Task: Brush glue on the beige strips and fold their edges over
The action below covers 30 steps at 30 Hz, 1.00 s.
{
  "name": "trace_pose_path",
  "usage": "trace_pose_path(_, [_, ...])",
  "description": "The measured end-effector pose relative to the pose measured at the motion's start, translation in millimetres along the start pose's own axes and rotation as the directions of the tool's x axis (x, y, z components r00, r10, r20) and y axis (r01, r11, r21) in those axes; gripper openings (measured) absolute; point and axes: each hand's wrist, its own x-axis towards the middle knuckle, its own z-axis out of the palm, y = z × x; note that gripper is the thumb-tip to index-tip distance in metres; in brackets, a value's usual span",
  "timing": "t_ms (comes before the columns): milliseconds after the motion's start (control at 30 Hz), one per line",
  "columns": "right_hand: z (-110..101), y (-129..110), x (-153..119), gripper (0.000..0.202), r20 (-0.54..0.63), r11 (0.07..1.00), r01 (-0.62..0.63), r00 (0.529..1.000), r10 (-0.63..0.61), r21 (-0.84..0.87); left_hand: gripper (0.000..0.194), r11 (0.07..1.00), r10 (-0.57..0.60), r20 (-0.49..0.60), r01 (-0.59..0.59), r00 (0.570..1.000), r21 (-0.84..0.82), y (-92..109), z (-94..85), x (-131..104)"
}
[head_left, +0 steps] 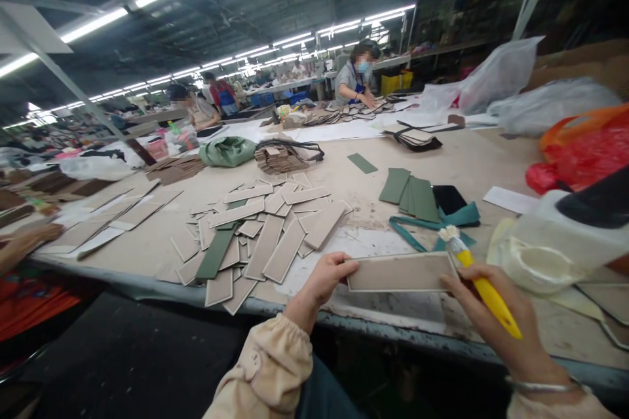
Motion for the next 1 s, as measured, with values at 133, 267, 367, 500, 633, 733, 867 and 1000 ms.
trace_pose_path(133, [3,-2,-1,0.03,0.027,1.0,-0.008,1.0,0.007,0.02,0.046,1.0,0.001,-0.003,-0.001,1.0,0.003,3,-4.7,-2])
trace_pose_path(267, [5,-5,-1,0.027,0.018,0.997,-0.063,0.998,0.063,0.034,0.043,1.0,0.016,0.006,-0.016,1.0,-0.017,4,-5.9,-5])
trace_pose_path(367, [6,-6,0,0.023,0.048,0.991,-0.042,0.998,0.036,0.124,0.041,0.995,0.078,-0.137,-0.085,0.988,-0.052,8,-16.8,-1])
trace_pose_path(500, [5,-7,-2,0.019,0.085,0.984,0.049,0.994,-0.064,0.169,0.04,0.965,0.199,-0.446,-0.255,0.873,-0.068,22,-54.7,14])
trace_pose_path(633, [2,-5,-5,0.017,0.107,0.986,0.107,0.987,-0.121,0.125,0.031,0.917,0.303,-0.715,-0.397,0.629,0.039,36,-101.3,26])
trace_pose_path(733, [1,-2,-6,0.016,0.119,0.989,0.1,0.986,-0.113,0.112,0.042,0.898,0.368,-0.831,-0.39,0.418,0.202,38,-123.2,25])
trace_pose_path(867, [-1,-1,-4,0.015,0.09,0.99,0.096,0.99,-0.106,0.107,0.056,0.835,0.544,-0.788,-0.28,0.289,0.473,27,-119.7,27])
trace_pose_path(1000, [-2,-1,-4,0.014,0.085,0.988,0.115,0.989,-0.123,0.101,0.054,0.497,0.713,-0.366,-0.063,0.599,0.865,12,-85.3,39])
